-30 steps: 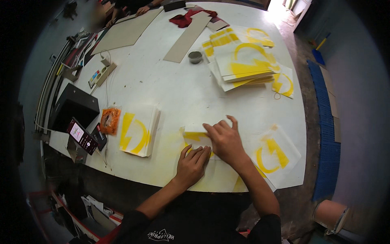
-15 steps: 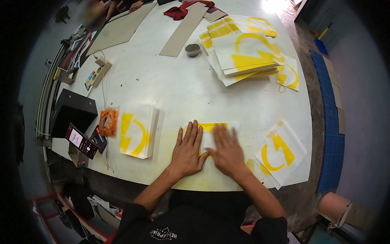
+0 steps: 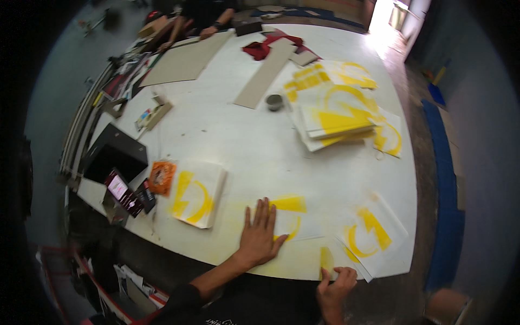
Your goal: The person repeatedly peels a yellow lightning-bolt sticker from its backing paper and places it on a worktable. The action is performed one at a time in a repetitive loop without visible final stacking or packaging.
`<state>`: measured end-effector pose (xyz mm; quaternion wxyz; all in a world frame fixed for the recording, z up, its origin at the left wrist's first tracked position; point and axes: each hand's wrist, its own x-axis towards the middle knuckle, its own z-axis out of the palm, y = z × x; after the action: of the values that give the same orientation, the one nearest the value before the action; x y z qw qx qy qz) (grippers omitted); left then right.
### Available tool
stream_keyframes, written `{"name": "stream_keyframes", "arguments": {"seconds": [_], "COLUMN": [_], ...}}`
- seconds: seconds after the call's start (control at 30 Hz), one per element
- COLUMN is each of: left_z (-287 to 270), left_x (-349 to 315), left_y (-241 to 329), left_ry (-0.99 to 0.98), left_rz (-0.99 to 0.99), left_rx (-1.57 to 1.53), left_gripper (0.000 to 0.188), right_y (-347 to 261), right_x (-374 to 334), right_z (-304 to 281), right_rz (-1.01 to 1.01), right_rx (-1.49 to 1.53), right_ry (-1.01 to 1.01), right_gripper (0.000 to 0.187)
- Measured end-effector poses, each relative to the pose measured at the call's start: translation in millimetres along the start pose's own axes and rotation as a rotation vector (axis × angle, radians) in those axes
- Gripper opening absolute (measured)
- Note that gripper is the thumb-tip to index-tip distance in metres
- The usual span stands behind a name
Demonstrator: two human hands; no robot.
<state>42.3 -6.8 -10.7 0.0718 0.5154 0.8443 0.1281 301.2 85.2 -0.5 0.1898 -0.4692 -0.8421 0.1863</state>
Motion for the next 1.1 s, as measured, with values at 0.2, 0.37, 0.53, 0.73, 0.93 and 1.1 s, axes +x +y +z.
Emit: {"name": "stream_keyframes", "arguments": {"seconds": [0.2,0.37,0.53,0.73,0.93,1.1], "left_z": [-4,2,-2,2,10,4], "left_x": [-13,-18,-16,-19,-14,-12], "left_y": [4,7,7,4,5,7], "left_ry": [0.048,0.083,0.069,0.079,0.008,0.029], "left_rz": [-0.028,-0.06,-0.063,-0.062,-0.076,-0.081], "left_rx": [-0.025,-0.032,-0.051,-0.025,0.017,-0.036], "left_gripper": [0.092,0.092,0.093,0.095,0.098,0.096], "right_y": [-8,-2,-4,-47,-12,-73], "right_x": [2,7,19,40,80,97], "right_z": [6,1,-5,42,58,61], "right_rz": [0.008,0.017,0.342,-0.39,-0.4,-0.627], "right_rx": [-0.147,0.015,0.373,0.309,-0.056,0.177], "right_ry": [0.17,-0.063,-0.146,0.018,0.195,0.047], "right_gripper": [0.03,0.034,0.022,0.033,0.027,0.033]}}
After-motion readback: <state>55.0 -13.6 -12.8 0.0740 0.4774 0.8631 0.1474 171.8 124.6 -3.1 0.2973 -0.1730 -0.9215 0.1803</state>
